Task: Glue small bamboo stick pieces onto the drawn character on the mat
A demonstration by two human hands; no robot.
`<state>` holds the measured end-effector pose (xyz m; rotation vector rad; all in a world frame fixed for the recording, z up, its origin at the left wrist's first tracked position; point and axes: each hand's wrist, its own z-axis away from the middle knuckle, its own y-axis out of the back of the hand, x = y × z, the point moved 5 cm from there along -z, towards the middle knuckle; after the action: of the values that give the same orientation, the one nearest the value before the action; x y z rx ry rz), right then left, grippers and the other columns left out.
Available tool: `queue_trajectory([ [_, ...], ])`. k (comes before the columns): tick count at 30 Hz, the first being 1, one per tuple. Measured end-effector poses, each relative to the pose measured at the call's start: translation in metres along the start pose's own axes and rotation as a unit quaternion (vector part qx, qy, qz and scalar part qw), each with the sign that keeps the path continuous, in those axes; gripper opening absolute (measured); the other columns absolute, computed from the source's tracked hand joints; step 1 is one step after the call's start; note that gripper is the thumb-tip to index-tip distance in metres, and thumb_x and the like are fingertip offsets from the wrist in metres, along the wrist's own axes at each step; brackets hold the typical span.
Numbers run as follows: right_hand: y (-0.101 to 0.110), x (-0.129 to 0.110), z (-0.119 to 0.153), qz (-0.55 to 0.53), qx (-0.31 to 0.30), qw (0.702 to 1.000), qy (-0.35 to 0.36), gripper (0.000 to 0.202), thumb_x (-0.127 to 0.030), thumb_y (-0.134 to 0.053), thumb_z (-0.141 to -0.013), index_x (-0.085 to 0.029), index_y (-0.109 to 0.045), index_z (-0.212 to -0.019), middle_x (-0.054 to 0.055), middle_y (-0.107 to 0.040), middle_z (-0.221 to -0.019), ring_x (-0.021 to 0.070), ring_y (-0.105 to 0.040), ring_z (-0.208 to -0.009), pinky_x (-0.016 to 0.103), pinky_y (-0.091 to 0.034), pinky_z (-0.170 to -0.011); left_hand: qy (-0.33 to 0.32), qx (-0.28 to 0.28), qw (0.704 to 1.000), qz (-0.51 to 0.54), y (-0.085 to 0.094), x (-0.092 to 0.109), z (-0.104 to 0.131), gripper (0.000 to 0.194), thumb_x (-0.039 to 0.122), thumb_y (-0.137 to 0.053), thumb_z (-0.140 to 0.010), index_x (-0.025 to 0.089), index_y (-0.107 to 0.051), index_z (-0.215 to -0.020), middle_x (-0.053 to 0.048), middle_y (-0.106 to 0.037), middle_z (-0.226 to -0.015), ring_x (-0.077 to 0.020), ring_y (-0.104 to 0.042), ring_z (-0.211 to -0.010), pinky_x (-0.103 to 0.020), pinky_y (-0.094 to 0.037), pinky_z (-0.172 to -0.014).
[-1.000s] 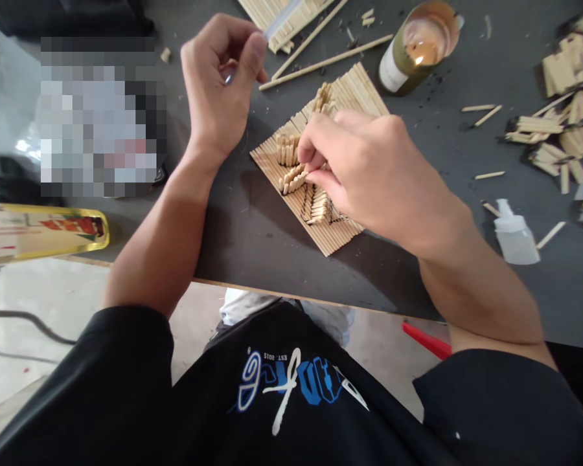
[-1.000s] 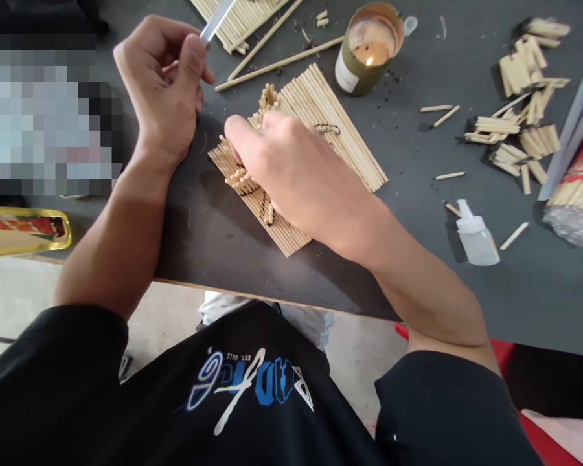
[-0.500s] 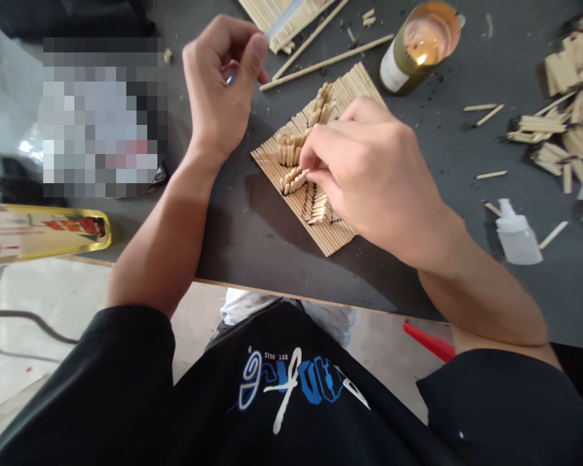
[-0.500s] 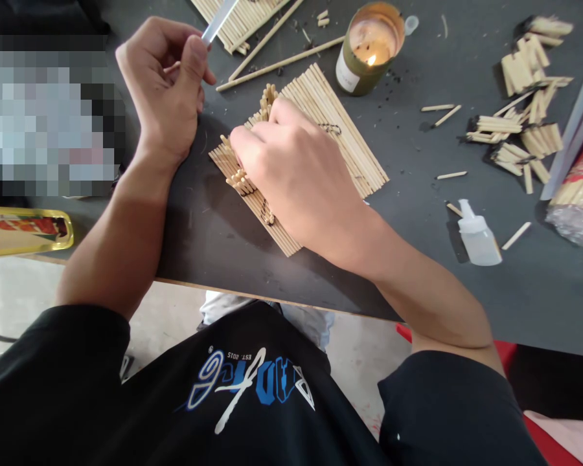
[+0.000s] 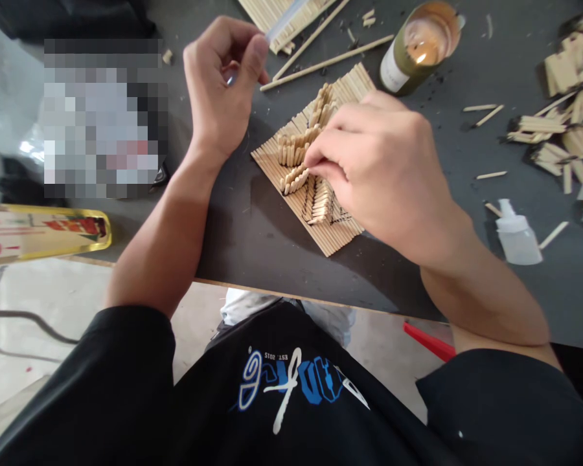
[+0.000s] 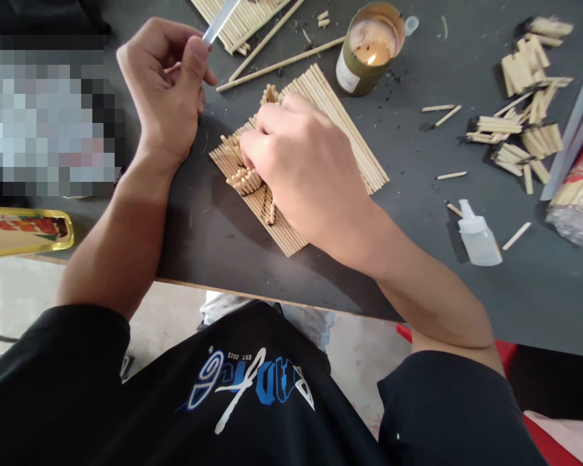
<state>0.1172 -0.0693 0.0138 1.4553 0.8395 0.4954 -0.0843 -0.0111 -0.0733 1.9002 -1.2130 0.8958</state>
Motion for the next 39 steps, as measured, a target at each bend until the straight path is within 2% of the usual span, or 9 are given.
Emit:
queue_trajectory([
  [2,-0.003,0.001,-0.002,-0.005,-0.008,1.000,-0.006,0.049,-0.040,-0.029,-0.091,-0.033,-0.077,-0.096,0.009,-0.072,-0.100,0.0315,-0.059,-0.095,0.048,-0.045,-0.073,0.020,-0.002,1.000,-0.001,0.000,-0.001,0.000,0.038,0.054,-0.069,-0.096,0.016,-0.071,-0.098,0.000,-0.068,-0.076,-0.0069,-0.047,-0.047,-0.026,-0.029,-0.052],
  [5,-0.002,0.001,-0.002,-0.020,0.002,1.000,-0.009,0.048,-0.041,-0.031,-0.088,-0.035,-0.079,-0.092,0.009,-0.071,-0.097,0.0314,-0.061,-0.092,0.049,-0.043,-0.071,-0.041,0.035,0.998,0.012,0.003,0.006,0.000,0.053,0.069,-0.068,-0.090,0.015,-0.068,-0.084,0.001,-0.060,-0.062,-0.0083,-0.046,-0.045,-0.027,-0.027,-0.049],
  [6,-0.001,0.001,-0.002,-0.031,0.011,0.999,-0.006,0.045,-0.041,-0.034,-0.087,-0.037,-0.079,-0.090,0.009,-0.071,-0.095,0.0311,-0.061,-0.090,0.048,-0.043,-0.070,-0.002,0.011,1.000,-0.001,0.001,0.004,-0.001,0.048,0.063,-0.065,-0.094,0.015,-0.070,-0.094,0.000,-0.065,-0.070,-0.0086,-0.049,-0.049,-0.027,-0.030,-0.053],
  [10,-0.001,0.001,-0.002,-0.059,0.027,0.998,-0.008,0.039,-0.039,-0.038,-0.084,-0.039,-0.078,-0.083,0.008,-0.072,-0.094,0.0303,-0.061,-0.089,0.048,-0.041,-0.070,0.014,0.003,1.000,-0.006,0.000,0.013,0.000,0.042,0.060,-0.066,-0.096,0.019,-0.070,-0.091,0.001,-0.065,-0.069,-0.0091,-0.050,-0.050,-0.029,-0.030,-0.054],
  [15,-0.001,0.002,-0.003,-0.037,0.005,0.999,-0.007,0.043,-0.038,-0.035,-0.089,-0.036,-0.078,-0.084,0.011,-0.072,-0.095,0.0299,-0.062,-0.089,0.047,-0.042,-0.071,0.047,0.004,0.999,-0.012,0.001,0.019,0.003,0.035,0.056,-0.065,-0.098,0.023,-0.072,-0.091,0.002,-0.066,-0.070,-0.0087,-0.048,-0.047,-0.033,-0.029,-0.054],
  [22,0.003,-0.006,0.008,0.019,-0.023,0.999,0.023,0.032,-0.025,-0.043,-0.102,-0.030,-0.075,-0.100,0.006,-0.067,-0.106,0.0286,-0.060,-0.100,0.044,-0.052,-0.085,-0.024,0.019,0.999,0.019,0.002,0.005,-0.004,0.044,0.056,-0.074,-0.092,0.013,-0.071,-0.087,0.002,-0.065,-0.065,-0.0053,-0.049,-0.045,-0.033,-0.029,-0.047],
  [25,0.004,-0.007,0.009,0.051,-0.031,0.998,0.026,0.026,-0.023,-0.047,-0.103,-0.025,-0.073,-0.102,0.004,-0.067,-0.106,0.0281,-0.058,-0.102,0.045,-0.054,-0.086,-0.033,0.017,0.999,0.021,0.002,0.002,-0.005,0.036,0.049,-0.076,-0.092,0.015,-0.071,-0.087,0.004,-0.065,-0.064,-0.0030,-0.049,-0.045,-0.032,-0.028,-0.045],
  [30,0.005,-0.006,0.006,0.055,-0.062,0.997,0.009,0.039,-0.022,-0.035,-0.106,-0.038,-0.070,-0.101,-0.001,-0.067,-0.111,0.0256,-0.057,-0.106,0.044,-0.055,-0.093,-0.014,0.004,1.000,-0.020,0.004,0.005,-0.004,0.019,0.037,-0.075,-0.096,0.020,-0.070,-0.088,0.008,-0.066,-0.066,-0.0010,-0.050,-0.047,-0.032,-0.029,-0.043],
  [39,0.006,-0.008,0.006,0.067,-0.078,0.995,0.006,0.032,-0.026,-0.040,-0.106,-0.033,-0.070,-0.099,-0.001,-0.067,-0.112,0.0251,-0.058,-0.109,0.044,-0.056,-0.097,0.028,0.001,0.999,-0.032,0.003,0.009,-0.002,0.026,0.043,-0.076,-0.094,0.018,-0.070,-0.091,0.006,-0.068,-0.068,-0.0008,-0.049,-0.045,-0.034,-0.026,-0.042],
])
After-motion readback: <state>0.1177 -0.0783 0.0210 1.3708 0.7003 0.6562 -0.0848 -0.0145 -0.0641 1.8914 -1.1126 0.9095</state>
